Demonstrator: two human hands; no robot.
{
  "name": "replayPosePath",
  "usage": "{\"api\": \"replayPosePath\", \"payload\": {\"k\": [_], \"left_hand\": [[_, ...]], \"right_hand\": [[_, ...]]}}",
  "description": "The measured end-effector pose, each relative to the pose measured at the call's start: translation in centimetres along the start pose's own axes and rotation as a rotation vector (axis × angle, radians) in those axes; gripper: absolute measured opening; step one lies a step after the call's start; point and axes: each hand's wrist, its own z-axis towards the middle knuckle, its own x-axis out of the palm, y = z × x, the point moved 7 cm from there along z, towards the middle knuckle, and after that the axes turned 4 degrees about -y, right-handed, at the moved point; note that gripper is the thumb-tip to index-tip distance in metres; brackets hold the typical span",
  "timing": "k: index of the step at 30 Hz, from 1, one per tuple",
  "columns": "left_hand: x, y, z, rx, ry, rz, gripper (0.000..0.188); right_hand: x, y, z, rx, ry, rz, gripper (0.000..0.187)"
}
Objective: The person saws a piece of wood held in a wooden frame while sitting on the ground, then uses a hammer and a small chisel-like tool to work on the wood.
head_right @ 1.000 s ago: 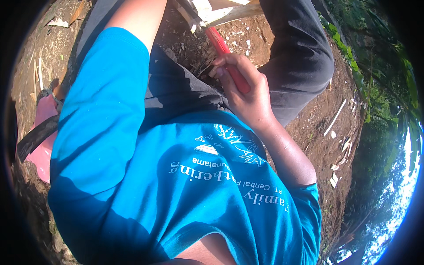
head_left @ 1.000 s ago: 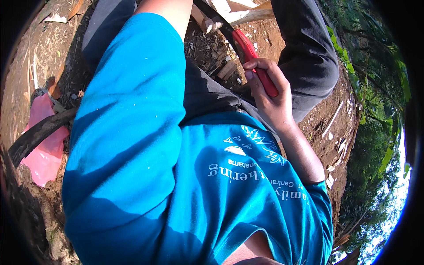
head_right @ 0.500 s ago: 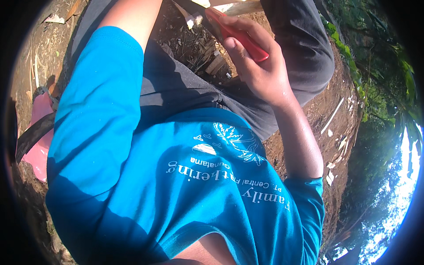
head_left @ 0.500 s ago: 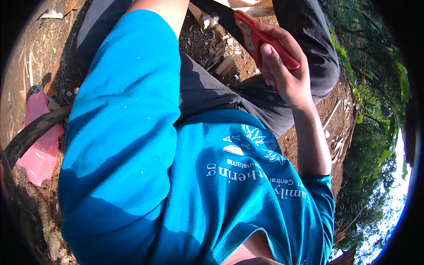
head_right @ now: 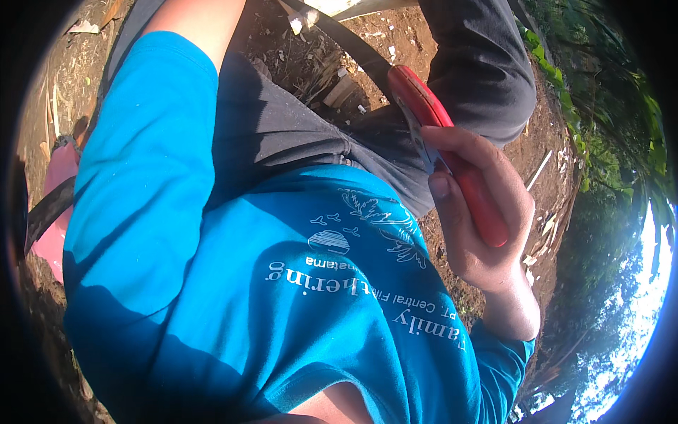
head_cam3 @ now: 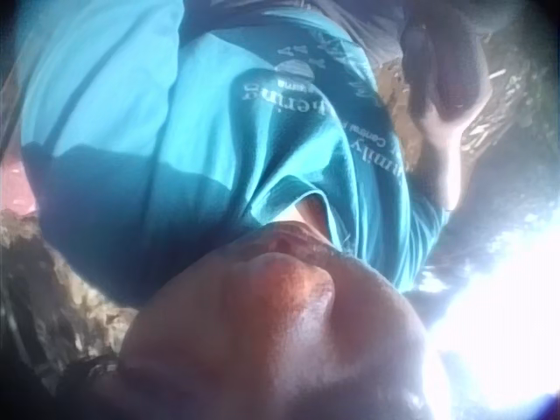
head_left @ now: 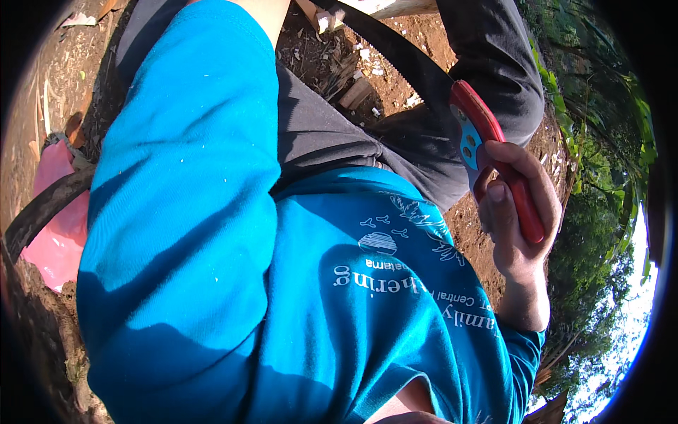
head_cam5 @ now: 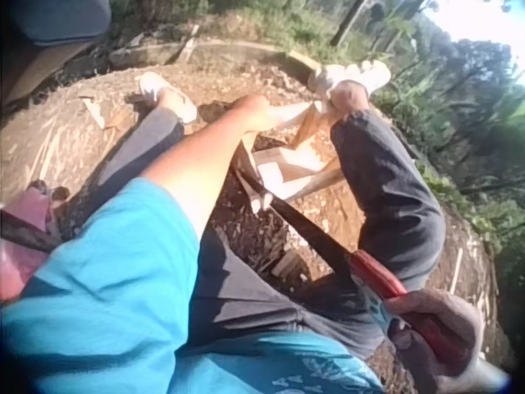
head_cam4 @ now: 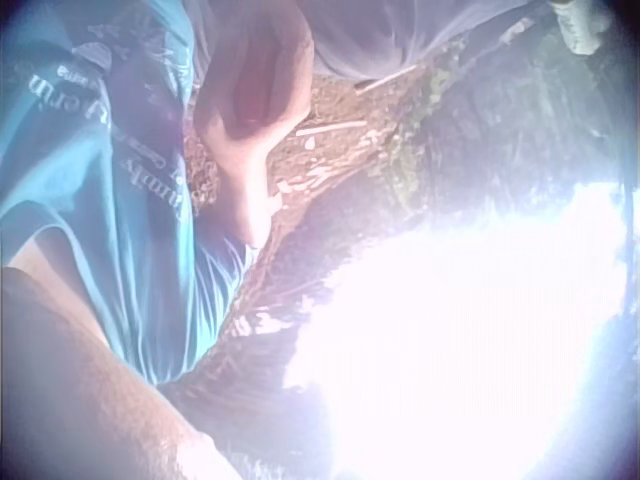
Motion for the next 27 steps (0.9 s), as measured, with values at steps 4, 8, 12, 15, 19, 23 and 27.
{"api": "replayPosePath", "payload": {"k": [4, 8, 12, 15, 19, 23, 27], "left_hand": [[0.5, -0.3, 0.2, -0.033, 0.019, 0.003, 0.054], [0.0, -0.1, 0.7, 0.018, -0.006, 0.021, 0.055], [0.1, -0.8, 1.1, 0.046, 0.022, -0.006, 0.057], [0.5, -0.8, 1.5, 0.042, 0.087, 0.049, 0.059], [0.6, 0.0, 2.3, 0.081, 0.084, 0.017, 0.062], [-0.3, -0.9, 0.9, -0.029, 0.098, -0.036, 0.064], [-0.8, -1.2, -0.2, -0.073, 0.041, -0.117, 0.067]], "right_hand": [[3.6, -2.0, 6.3, -0.152, -0.047, 0.067, 0.025], [10.1, -3.5, 14.1, -0.211, -0.014, 0.383, 0.019], [11.5, -5.9, 12.9, -0.339, -0.173, 0.177, 0.022], [12.3, -7.1, 11.0, -0.263, -0.14, 0.32, 0.026], [13.5, -10.7, 8.7, -0.294, -0.078, 0.473, 0.032], [11.8, -8.1, 9.6, -0.222, -0.072, 0.348, 0.028], [10.3, -6.6, 10.1, -0.239, -0.128, 0.246, 0.024]]}}
